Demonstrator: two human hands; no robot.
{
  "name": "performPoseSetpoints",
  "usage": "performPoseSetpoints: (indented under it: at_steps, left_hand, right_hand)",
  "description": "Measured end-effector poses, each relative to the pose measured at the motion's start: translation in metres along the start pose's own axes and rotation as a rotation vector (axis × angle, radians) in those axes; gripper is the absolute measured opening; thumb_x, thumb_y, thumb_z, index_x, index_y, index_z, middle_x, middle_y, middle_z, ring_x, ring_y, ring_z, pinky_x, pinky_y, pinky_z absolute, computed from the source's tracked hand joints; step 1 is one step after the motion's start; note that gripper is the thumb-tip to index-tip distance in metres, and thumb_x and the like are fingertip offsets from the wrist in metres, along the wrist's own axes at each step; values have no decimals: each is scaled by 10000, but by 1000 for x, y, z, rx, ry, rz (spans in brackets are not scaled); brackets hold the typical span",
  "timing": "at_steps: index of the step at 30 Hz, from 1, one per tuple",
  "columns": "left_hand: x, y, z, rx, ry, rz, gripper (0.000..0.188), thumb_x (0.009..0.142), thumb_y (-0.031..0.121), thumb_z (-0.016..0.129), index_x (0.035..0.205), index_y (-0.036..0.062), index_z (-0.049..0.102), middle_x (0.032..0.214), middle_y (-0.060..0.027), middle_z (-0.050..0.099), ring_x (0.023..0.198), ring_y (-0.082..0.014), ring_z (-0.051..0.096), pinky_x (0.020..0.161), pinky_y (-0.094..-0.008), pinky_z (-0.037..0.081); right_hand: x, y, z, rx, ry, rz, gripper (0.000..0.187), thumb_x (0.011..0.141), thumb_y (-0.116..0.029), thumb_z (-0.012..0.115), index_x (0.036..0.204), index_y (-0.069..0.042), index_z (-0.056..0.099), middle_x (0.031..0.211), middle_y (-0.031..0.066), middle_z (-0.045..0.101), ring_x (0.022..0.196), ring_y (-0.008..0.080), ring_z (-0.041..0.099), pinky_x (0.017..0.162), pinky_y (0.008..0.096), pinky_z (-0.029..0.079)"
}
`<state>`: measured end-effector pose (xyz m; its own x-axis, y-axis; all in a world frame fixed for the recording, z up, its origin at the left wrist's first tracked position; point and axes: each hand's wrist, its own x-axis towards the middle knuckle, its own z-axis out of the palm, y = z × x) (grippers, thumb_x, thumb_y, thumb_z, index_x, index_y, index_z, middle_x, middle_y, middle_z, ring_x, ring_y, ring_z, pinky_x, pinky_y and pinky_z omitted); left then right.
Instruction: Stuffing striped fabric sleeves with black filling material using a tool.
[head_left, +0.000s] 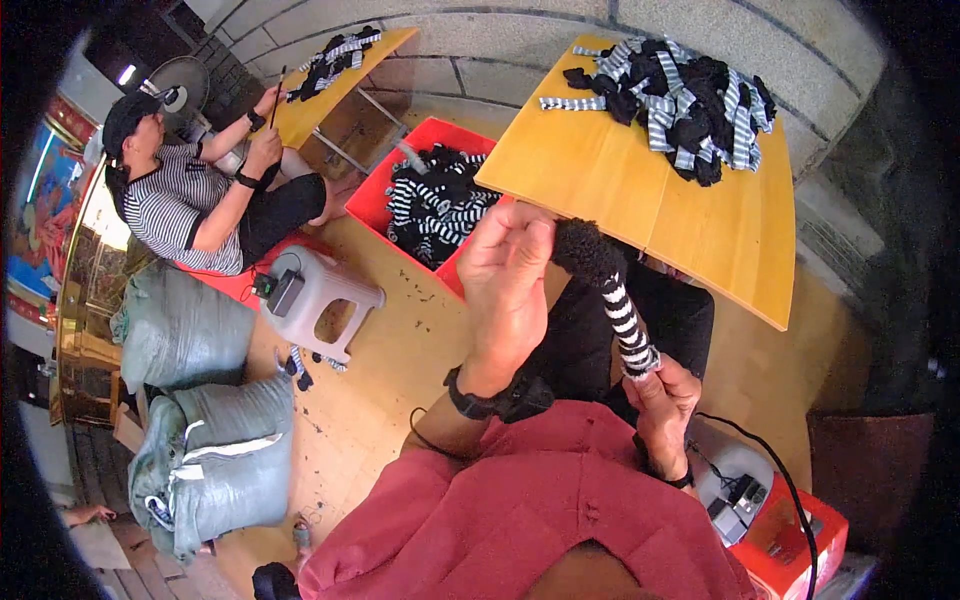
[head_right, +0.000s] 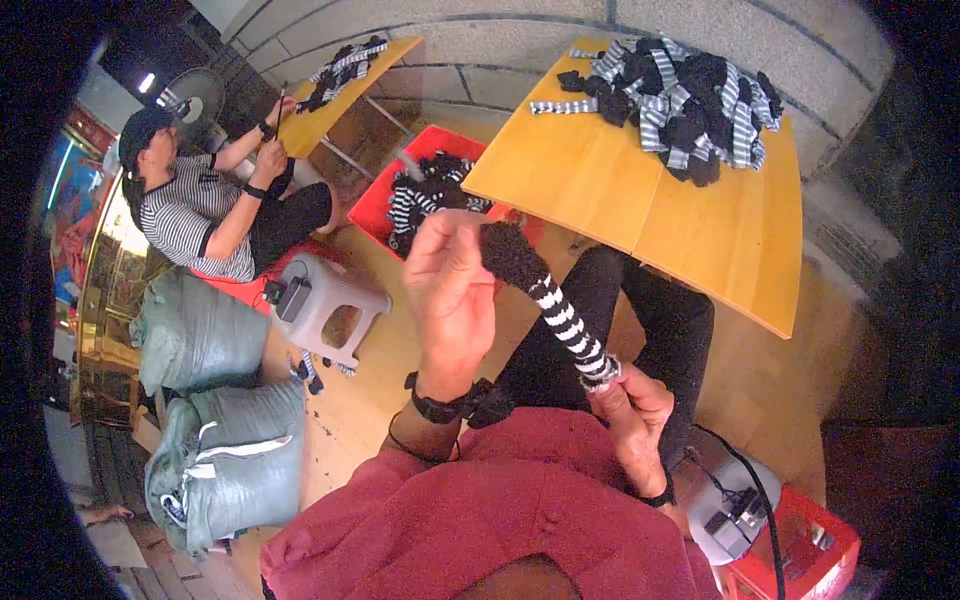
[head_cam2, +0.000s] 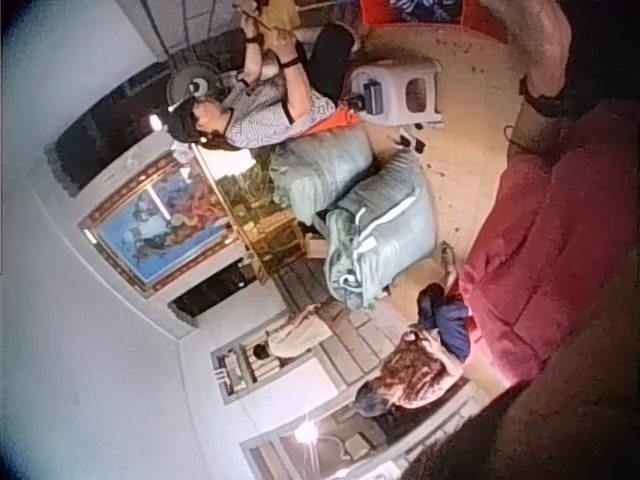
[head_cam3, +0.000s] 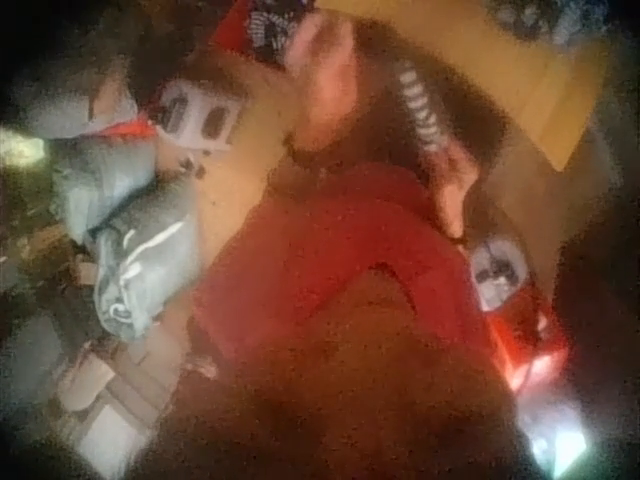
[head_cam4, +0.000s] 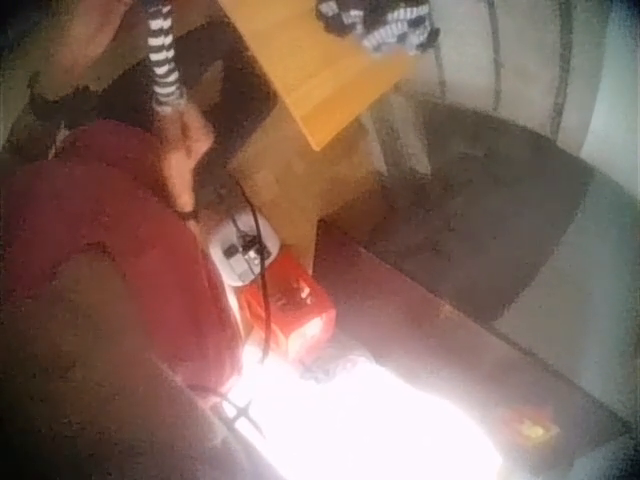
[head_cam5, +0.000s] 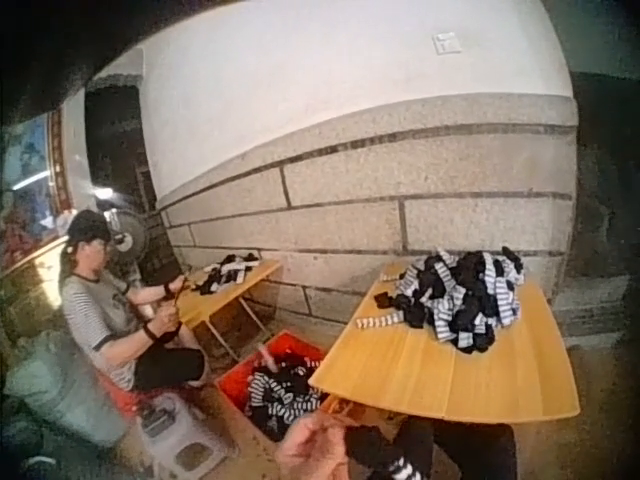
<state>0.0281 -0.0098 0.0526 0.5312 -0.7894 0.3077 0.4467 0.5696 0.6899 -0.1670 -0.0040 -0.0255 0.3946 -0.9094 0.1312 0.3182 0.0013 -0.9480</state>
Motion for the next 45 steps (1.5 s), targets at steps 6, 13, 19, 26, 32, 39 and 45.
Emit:
performPoseSetpoints:
  at_steps: [6,13,19,26,32,39,45]
  left_hand:
    - [-4,5,3,-44,-18,-2,125,839,40,611,941,3,549,892,-9,578,799,-65,511,773,-199,405]
    - [-3,7,7,64,33,76,144,824,65,637,909,6,537,798,-5,554,656,-68,497,530,-222,444]
    - [-19,-5,16,-60,-93,0,147,826,78,636,872,-6,524,707,-20,513,581,-81,460,505,-213,372]
    - [-28,-16,11,203,-94,138,116,830,36,611,889,-11,523,722,-17,518,608,-62,476,557,-212,404]
    - [-9,-9,25,-39,-88,20,283,860,123,583,1092,9,469,1031,-150,573,874,-254,593,836,-396,456]
    - [-8,-1,17,-129,-216,-173,328,889,122,537,1181,35,416,1077,-203,571,865,-281,635,765,-391,525]
    - [-7,4,23,-134,-155,-225,300,891,169,541,1137,38,432,985,-183,599,764,-274,647,690,-381,545]
  right_hand:
    - [6,-8,-1,-149,-73,-9,118,862,-91,582,818,15,612,618,-16,528,518,49,418,464,203,326]
    - [6,-8,-2,-399,-34,-212,130,859,-107,582,821,13,617,614,-11,522,507,54,405,454,203,304]
    - [4,-7,-1,8,-49,-9,103,859,-91,584,835,7,609,633,-10,526,523,63,425,469,211,338]
    - [1,-16,11,574,-211,490,195,899,-167,512,861,15,571,580,4,443,458,51,315,397,202,197]
    - [0,-24,14,317,-145,378,186,904,-170,519,884,0,590,584,1,480,471,49,364,408,196,237]
    - [-4,-22,12,150,-123,286,143,897,-118,532,884,4,605,609,-2,516,499,61,419,452,205,319]
    - [-1,-18,8,-539,15,-230,88,852,-31,574,906,31,603,631,67,569,537,96,519,488,241,406]
